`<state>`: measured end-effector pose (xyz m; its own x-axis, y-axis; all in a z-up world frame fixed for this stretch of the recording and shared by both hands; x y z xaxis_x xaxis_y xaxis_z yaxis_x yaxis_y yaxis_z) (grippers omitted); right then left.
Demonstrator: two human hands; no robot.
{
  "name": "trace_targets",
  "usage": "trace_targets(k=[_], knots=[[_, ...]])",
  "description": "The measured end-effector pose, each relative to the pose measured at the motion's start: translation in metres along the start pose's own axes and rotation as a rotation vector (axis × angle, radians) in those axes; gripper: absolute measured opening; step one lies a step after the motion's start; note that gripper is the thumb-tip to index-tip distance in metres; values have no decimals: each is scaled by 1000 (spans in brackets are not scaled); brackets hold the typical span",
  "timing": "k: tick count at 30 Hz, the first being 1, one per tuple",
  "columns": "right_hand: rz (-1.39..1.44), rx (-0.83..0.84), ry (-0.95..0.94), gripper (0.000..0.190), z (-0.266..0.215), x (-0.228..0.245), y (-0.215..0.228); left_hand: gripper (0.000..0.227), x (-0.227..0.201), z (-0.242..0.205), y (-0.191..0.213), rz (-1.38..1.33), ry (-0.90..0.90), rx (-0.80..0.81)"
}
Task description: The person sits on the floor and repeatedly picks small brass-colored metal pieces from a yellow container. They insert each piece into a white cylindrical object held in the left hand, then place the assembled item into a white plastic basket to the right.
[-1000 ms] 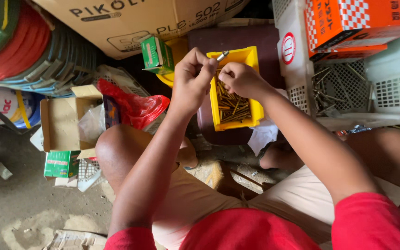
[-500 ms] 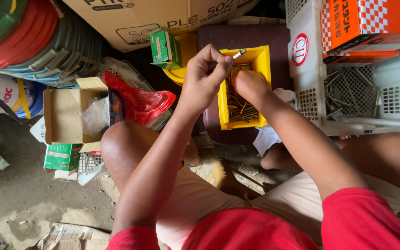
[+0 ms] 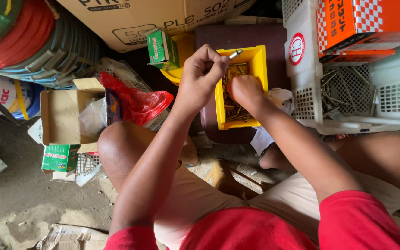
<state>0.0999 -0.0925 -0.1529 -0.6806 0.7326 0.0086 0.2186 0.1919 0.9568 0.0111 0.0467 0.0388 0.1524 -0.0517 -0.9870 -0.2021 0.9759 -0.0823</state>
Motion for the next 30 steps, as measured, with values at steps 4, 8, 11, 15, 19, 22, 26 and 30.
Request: trace_targets(k=[4,8,11,15,19,22,26,30], knots=[[-80,66,3,22,9,-3,-11,22,3,0,0,17,9,-12],[2,65,-21,23,3,-4,-1,21,4,-1,2,59,13,-13],[71,30,-20,23,4,-7,-4,21,6,0,0,64,21,-11],[35,-234,123,20,-7,-6,4,15,18,3,2,-8,25,-7],[-20,-243,142,16,-8,0,6,15,15,2,3,8,36,-4],[-9,-201,157,19,-2,-1,3,14,16,3,3,7,18,-5],[-125,-101,91,19,15,-4,-15,18,8,0,3,43,26,-7],[-203,12,-24,17,25,-7,-26,22,4,-2,2,58,24,10]])
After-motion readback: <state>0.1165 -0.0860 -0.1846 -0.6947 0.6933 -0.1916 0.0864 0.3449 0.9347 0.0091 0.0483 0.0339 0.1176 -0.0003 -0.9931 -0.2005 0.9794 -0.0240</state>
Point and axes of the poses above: each hand's wrist, its own z-axis towards the middle knuckle, its own y-axis out of the back of the hand, x = y × z, the point moved 1 cm from there along z, towards the middle knuckle, and after that the axes turned 3 degrees about z, right-handed, at the moved point
